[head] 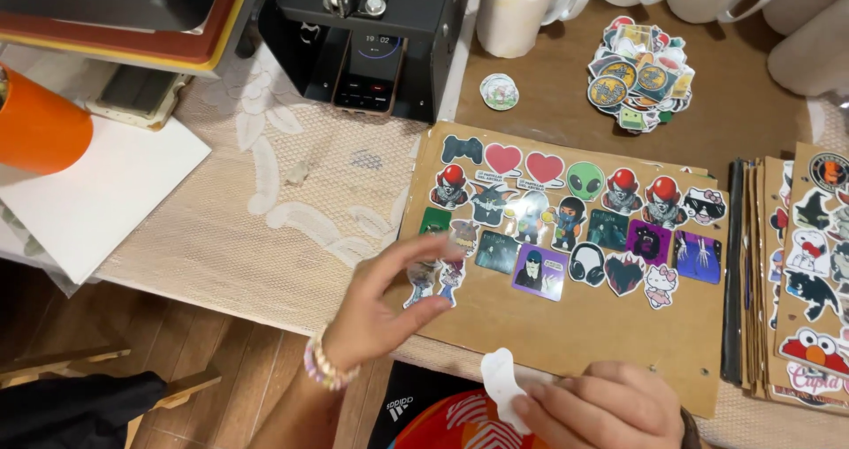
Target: Applying various stickers to a cardboard sheet by peeling off the backing and pressing them down.
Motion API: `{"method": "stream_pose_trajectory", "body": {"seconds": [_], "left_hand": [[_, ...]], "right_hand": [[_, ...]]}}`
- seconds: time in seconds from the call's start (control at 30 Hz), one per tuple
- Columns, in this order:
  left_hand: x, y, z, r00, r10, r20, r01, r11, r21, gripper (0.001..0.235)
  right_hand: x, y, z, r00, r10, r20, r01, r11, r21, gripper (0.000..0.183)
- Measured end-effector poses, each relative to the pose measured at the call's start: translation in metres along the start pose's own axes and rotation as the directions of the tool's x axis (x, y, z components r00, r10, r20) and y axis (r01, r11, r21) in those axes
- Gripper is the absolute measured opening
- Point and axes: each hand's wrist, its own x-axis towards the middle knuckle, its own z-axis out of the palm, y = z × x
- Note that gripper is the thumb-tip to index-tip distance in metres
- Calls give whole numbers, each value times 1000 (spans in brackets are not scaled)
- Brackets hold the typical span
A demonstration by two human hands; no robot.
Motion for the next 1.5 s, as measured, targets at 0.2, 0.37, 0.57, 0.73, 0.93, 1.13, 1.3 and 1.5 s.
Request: {"method": "stream_pose_trajectory", "body": {"seconds": [0.2,0.37,0.57,0.73,0.93,1.13,1.3,1.5], "left_hand": [[-6,42,21,956,283,82,-292,948,124,22],[-18,23,31,974,225,36,-228,946,233,43],[-26,-3,36,954,32,-299,54,960,273,48],[-35,0,22,938,-61,-340,146,962,230,48],[-26,-10,-3,999,-32,-9,33,897,440,103],[-9,-29,-2,950,-128,285,-74,794,603,135],[-11,-33,-4,962,-70,262,-102,803,588,137],[-9,-33,-3,955,-110,275,-86,785,614,136]], "right_hand": [[4,0,1,997,72,-33,-70,997,45,13],[31,24,12,876,466,129,-479,799,365,12],[80,153,98,533,793,297,-841,457,289,15],[76,224,176,435,881,186,-878,368,307,13],[75,126,123,848,510,148,-513,858,-20,25],[58,45,88,683,447,578,-596,798,87,31],[48,44,102,600,593,537,-770,610,185,16],[51,47,108,550,590,591,-775,625,98,12]]}}
